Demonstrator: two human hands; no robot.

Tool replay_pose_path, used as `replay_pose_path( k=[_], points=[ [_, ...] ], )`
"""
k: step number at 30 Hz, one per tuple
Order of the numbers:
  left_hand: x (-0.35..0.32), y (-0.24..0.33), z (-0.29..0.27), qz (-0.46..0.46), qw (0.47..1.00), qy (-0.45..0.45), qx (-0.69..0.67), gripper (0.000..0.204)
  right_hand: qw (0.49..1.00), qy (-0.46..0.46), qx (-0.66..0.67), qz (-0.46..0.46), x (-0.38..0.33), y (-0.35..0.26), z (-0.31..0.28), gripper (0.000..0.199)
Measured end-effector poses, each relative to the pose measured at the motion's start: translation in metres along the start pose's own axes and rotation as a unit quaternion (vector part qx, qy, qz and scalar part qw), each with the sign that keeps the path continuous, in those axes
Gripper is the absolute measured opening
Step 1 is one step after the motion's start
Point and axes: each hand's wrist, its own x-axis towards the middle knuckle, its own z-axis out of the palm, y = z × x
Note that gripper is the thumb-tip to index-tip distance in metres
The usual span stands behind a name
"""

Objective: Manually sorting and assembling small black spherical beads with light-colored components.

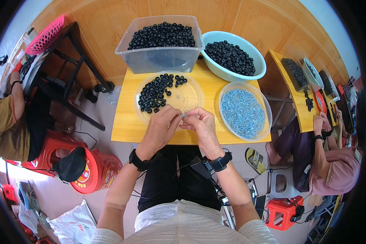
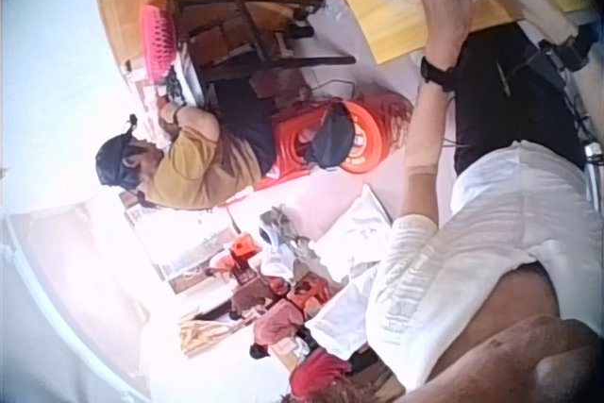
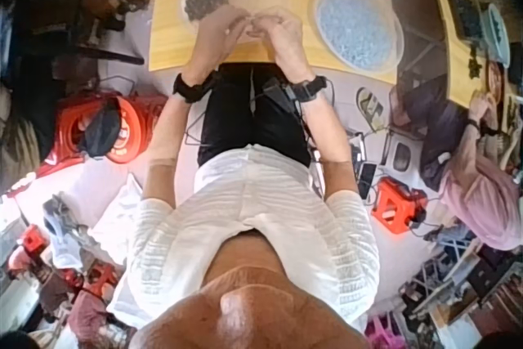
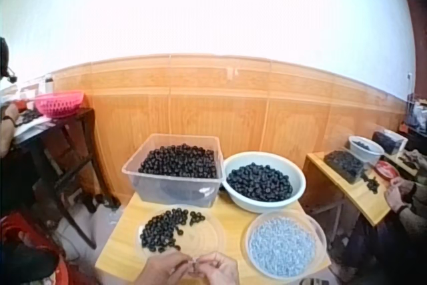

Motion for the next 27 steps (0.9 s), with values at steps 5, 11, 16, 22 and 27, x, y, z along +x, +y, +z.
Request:
replay_pose_path(
  k=[5, 11, 16, 22, 27],
  points=[
    [0.004, 0.002, -0.001, -0.101, 0.992, -0.027, -0.066, 0.005, 0.989, 0.004, -0.103, -0.109, 0.003, 0.014, -0.003, 0.003],
    [0.005, -0.015, -0.015, -0.372, 0.763, -0.140, -0.509, 0.013, 0.945, 0.005, -0.222, -0.240, -0.002, 0.009, 0.003, 0.006],
    [0.004, -0.017, -0.015, -0.382, 0.746, -0.159, -0.522, 0.013, 0.906, -0.003, -0.271, -0.325, 0.000, 0.010, 0.002, 0.007],
    [0.006, -0.007, -0.005, -0.356, 0.865, -0.088, -0.342, 0.014, 0.957, 0.024, -0.188, -0.218, 0.001, 0.018, 0.001, 0.006],
    [0.004, -0.010, -0.004, -0.299, 0.901, -0.083, -0.303, 0.012, 0.964, 0.019, -0.170, -0.201, 0.004, 0.021, -0.004, 0.005]
  ],
)
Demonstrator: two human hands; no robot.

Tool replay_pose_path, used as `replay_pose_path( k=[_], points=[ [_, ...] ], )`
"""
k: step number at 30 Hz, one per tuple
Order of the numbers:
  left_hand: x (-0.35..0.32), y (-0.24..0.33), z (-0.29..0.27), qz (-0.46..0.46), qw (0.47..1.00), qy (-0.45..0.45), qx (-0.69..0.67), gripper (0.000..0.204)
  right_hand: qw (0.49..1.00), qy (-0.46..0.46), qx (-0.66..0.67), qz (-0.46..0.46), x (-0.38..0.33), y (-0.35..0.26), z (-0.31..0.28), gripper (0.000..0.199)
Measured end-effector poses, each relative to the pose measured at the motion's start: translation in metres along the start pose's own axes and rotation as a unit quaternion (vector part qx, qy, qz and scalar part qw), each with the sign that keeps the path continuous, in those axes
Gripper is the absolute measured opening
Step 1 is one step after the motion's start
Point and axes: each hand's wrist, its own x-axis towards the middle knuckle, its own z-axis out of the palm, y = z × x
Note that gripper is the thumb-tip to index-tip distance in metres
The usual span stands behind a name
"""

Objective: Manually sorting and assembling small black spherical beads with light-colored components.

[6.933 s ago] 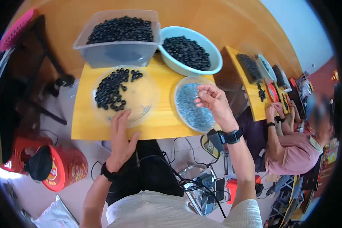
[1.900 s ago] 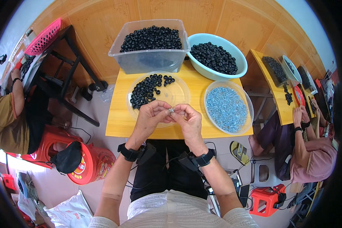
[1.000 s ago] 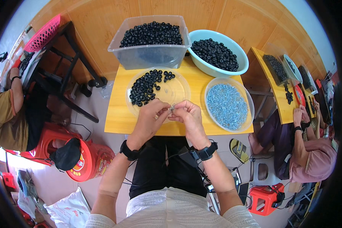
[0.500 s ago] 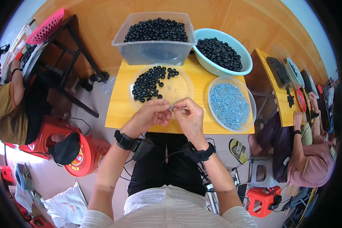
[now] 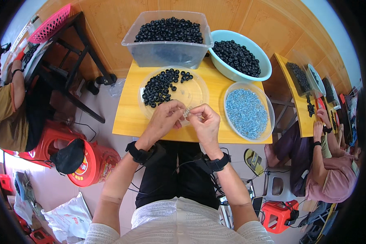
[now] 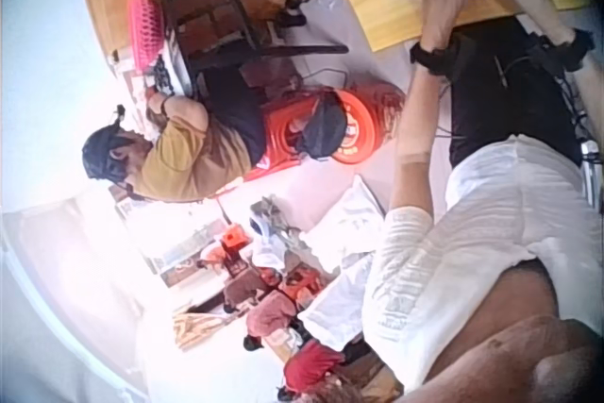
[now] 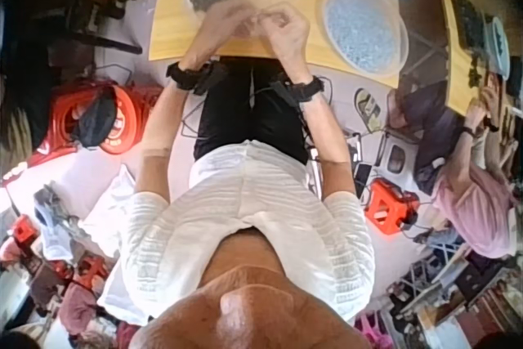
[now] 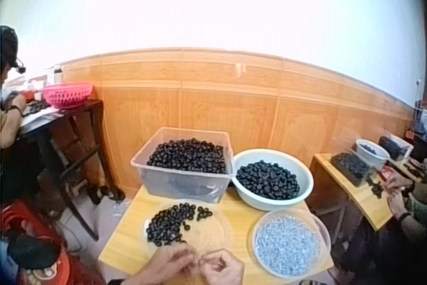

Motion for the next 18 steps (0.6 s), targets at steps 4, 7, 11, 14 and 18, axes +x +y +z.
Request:
replay_pose_path(
  k=[4, 7, 11, 14, 18],
  points=[
    [0.002, -0.009, 0.006, 0.150, 0.986, 0.057, 0.055, 0.016, 0.998, -0.008, 0.055, 0.024, 0.004, -0.002, -0.004, 0.006],
    [0.000, -0.010, 0.008, 0.158, 0.981, 0.055, 0.096, 0.018, 0.993, -0.006, 0.107, 0.055, 0.004, -0.006, -0.002, 0.006],
    [0.002, -0.015, 0.005, 0.172, 0.978, 0.061, 0.105, 0.015, 0.992, -0.011, 0.105, 0.063, 0.003, -0.007, -0.001, 0.007],
    [0.002, -0.012, 0.006, 0.121, 0.991, 0.044, 0.043, 0.011, 0.997, -0.005, 0.063, 0.035, 0.002, 0.000, -0.003, 0.008],
    [0.000, -0.005, 0.002, 0.016, 0.999, 0.012, -0.033, 0.011, 0.999, 0.007, -0.033, -0.007, 0.000, -0.005, 0.000, 0.009]
  ],
)
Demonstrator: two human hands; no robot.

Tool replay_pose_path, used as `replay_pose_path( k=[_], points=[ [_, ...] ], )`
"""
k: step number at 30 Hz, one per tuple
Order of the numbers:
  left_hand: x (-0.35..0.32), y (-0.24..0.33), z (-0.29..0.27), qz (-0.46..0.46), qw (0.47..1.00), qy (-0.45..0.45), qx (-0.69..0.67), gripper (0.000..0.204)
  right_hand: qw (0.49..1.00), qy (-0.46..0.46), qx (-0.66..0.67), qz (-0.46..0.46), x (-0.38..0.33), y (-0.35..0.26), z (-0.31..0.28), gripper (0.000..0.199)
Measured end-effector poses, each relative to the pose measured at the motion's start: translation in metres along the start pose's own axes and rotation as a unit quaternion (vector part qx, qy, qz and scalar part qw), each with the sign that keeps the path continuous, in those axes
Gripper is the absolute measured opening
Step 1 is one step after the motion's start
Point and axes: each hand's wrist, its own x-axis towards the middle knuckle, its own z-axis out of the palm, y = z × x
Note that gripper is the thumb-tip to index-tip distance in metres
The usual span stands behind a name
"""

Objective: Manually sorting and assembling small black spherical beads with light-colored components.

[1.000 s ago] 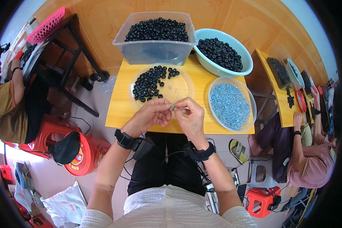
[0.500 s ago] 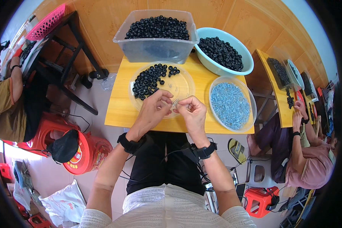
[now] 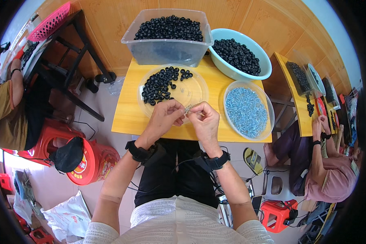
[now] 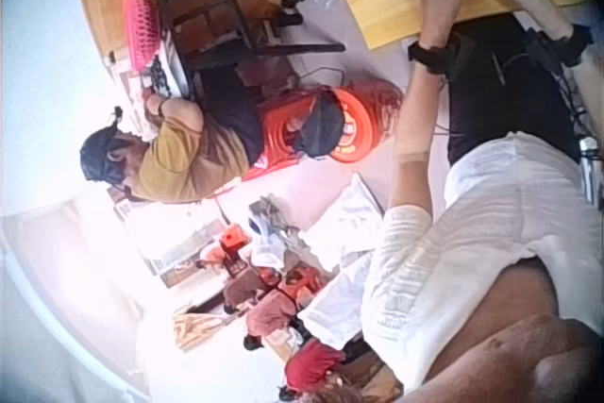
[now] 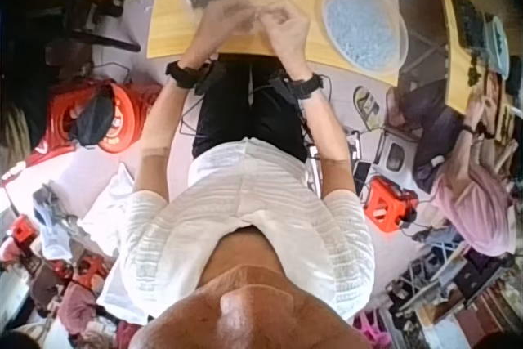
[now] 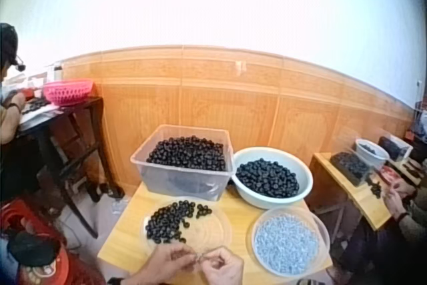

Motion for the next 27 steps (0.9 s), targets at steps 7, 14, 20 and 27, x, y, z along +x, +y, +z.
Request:
replay_pose_path(
  k=[7, 14, 20, 27],
  points=[
    [0.002, 0.001, -0.003, -0.141, 0.982, -0.050, -0.114, 0.025, 0.993, -0.014, -0.040, -0.108, 0.003, 0.001, 0.005, 0.008],
    [0.002, 0.001, -0.010, -0.184, 0.958, -0.109, -0.190, 0.029, 0.997, -0.030, 0.021, -0.062, 0.001, 0.006, 0.002, 0.009],
    [0.003, -0.004, -0.014, -0.221, 0.933, -0.122, -0.255, 0.032, 0.986, -0.022, -0.072, -0.149, 0.000, 0.000, 0.005, 0.011],
    [0.000, -0.002, -0.013, -0.134, 0.985, -0.052, -0.091, 0.035, 0.999, -0.021, -0.016, -0.031, -0.004, -0.003, 0.005, 0.007]
  ],
)
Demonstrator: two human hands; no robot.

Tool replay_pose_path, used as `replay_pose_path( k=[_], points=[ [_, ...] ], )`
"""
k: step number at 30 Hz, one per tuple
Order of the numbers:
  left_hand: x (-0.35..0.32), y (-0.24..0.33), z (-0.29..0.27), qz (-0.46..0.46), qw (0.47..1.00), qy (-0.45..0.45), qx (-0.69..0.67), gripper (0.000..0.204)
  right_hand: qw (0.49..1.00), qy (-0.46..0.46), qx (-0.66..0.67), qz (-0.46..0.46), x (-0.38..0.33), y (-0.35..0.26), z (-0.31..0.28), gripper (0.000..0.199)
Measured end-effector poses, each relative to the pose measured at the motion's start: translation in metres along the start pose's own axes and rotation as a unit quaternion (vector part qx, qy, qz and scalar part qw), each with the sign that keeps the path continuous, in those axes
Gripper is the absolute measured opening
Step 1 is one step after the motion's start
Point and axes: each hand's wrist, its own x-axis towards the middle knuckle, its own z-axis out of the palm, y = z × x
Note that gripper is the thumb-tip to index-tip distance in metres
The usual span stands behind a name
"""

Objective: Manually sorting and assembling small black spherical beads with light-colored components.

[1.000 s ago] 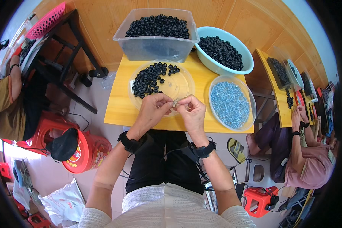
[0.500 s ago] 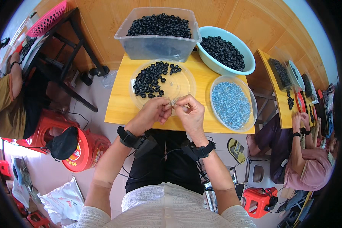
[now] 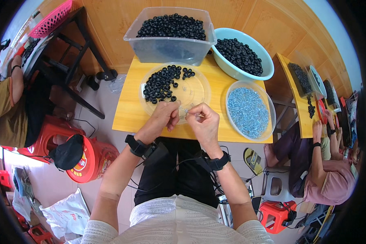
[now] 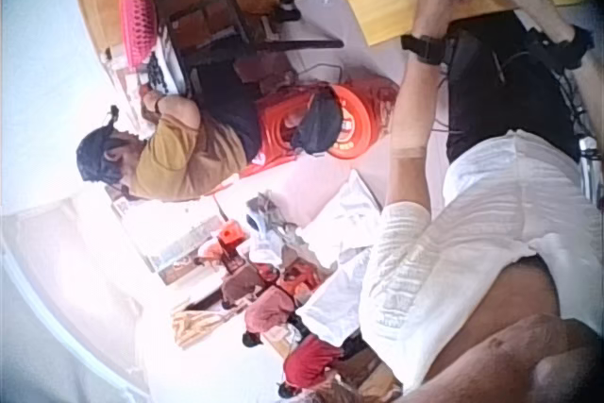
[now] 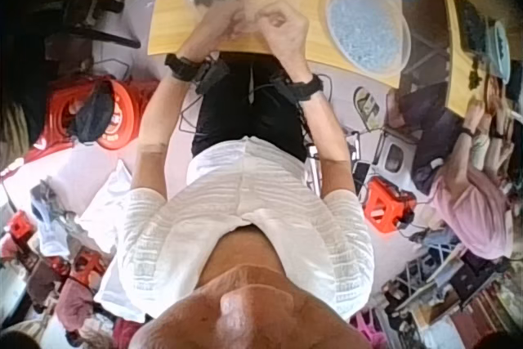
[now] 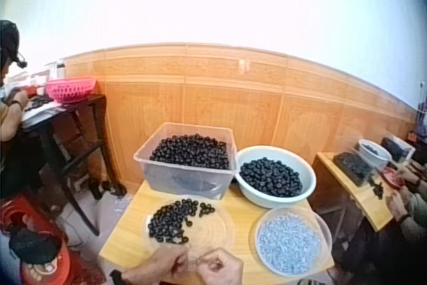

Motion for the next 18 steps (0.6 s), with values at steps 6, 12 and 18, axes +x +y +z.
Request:
replay_pose_path(
  k=[6, 12, 18],
  points=[
    [0.005, -0.004, 0.001, 0.028, 0.996, 0.079, 0.010, 0.032, 0.999, 0.011, 0.016, 0.042, 0.008, 0.016, -0.004, 0.006],
    [0.001, 0.002, 0.008, 0.069, 0.990, 0.106, 0.067, 0.022, 0.997, 0.019, 0.046, 0.055, 0.008, 0.021, -0.005, 0.005],
    [0.005, -0.007, 0.010, 0.156, 0.986, 0.053, 0.027, 0.019, 0.980, -0.026, 0.164, 0.111, 0.006, 0.001, -0.003, 0.006]
  ],
)
